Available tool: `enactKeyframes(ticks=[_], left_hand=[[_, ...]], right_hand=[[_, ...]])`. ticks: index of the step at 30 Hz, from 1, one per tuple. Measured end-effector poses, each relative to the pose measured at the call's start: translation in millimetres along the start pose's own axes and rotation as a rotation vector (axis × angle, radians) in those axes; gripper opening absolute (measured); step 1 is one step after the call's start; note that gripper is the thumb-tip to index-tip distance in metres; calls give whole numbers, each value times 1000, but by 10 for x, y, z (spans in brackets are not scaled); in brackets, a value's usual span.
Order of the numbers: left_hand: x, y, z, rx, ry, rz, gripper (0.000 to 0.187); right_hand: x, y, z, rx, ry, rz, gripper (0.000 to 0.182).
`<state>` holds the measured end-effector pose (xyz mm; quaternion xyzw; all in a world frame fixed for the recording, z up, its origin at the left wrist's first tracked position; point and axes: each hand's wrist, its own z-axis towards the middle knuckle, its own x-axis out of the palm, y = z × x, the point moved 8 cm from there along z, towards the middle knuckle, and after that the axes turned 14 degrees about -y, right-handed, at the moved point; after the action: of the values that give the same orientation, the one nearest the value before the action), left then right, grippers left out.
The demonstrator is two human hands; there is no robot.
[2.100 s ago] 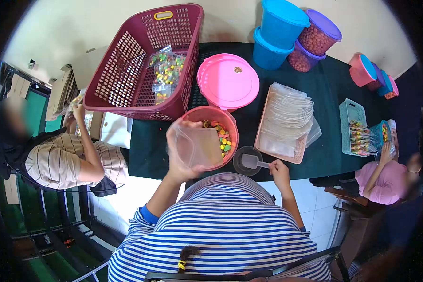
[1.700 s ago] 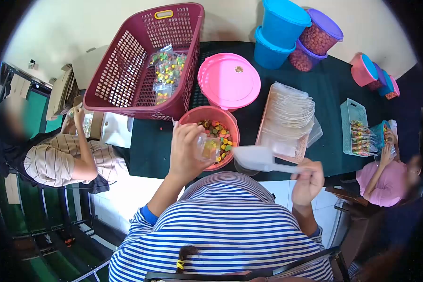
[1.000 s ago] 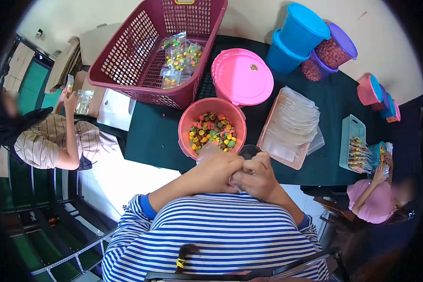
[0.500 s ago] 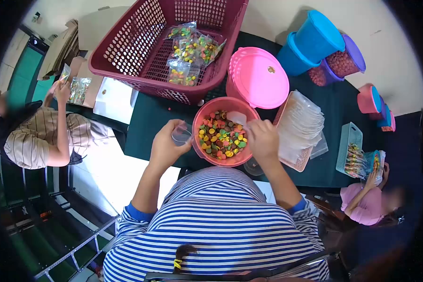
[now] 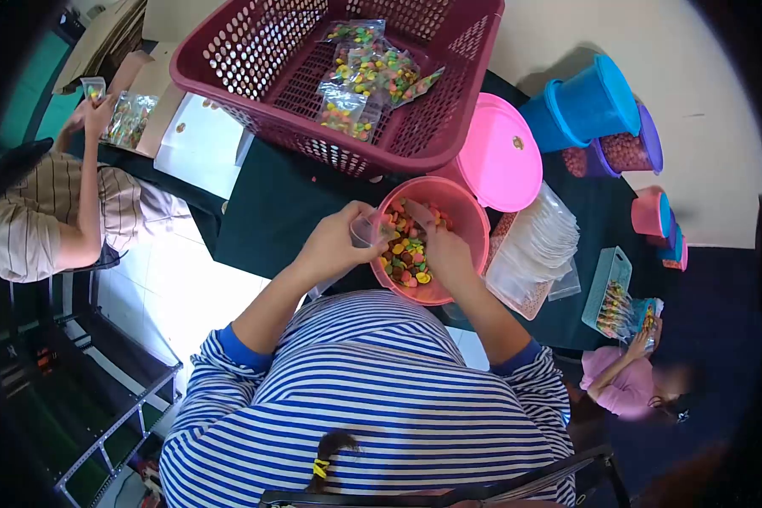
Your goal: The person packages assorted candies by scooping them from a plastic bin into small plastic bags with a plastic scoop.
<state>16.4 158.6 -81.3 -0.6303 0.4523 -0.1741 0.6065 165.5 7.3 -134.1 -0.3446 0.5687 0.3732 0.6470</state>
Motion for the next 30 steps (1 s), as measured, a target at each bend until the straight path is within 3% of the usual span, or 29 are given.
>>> enactKeyframes(ticks=[2, 4, 8, 10, 12, 14, 15, 18, 19, 23, 25, 30], left_hand=[[-31, -23, 21, 27, -27, -29, 64], [-43, 17, 61, 49, -60, -68, 63], [-59, 93, 102, 56, -37, -171, 64], [-101, 144, 144, 81, 40, -141, 67], [-288, 105, 167, 97, -37, -114, 68], [-470, 51, 167, 116, -114, -90, 70], [-550, 54, 158, 105, -148, -80, 72], [-636, 72, 139, 108, -187, -42, 76], [-625, 84, 131, 111, -191, -42, 77], [-599, 43, 151, 116, -153, -53, 78], [-571, 56, 136, 111, -122, -46, 77], [-544, -87, 137, 261, -114, -44, 80]], right_hand=[[-46, 88, 42, 36, 114, 112, 30], [-243, 151, 104, 100, 222, 252, 20], [-200, 192, 37, 164, 261, 408, 23], [-112, 211, -24, 135, 318, 608, 37], [-161, 169, -103, 202, 363, 676, 35], [-125, 8, -207, 425, 426, 773, 35], [-191, -3, -263, 569, 395, 906, 31], [-263, -42, -358, 563, 459, 926, 25], [-279, -23, -397, 665, 485, 1071, 17], [-502, -15, -349, 708, 451, 1118, 17], [-520, -99, -390, 837, 373, 1234, 17], [-561, -264, -462, 838, 399, 1304, 23]])
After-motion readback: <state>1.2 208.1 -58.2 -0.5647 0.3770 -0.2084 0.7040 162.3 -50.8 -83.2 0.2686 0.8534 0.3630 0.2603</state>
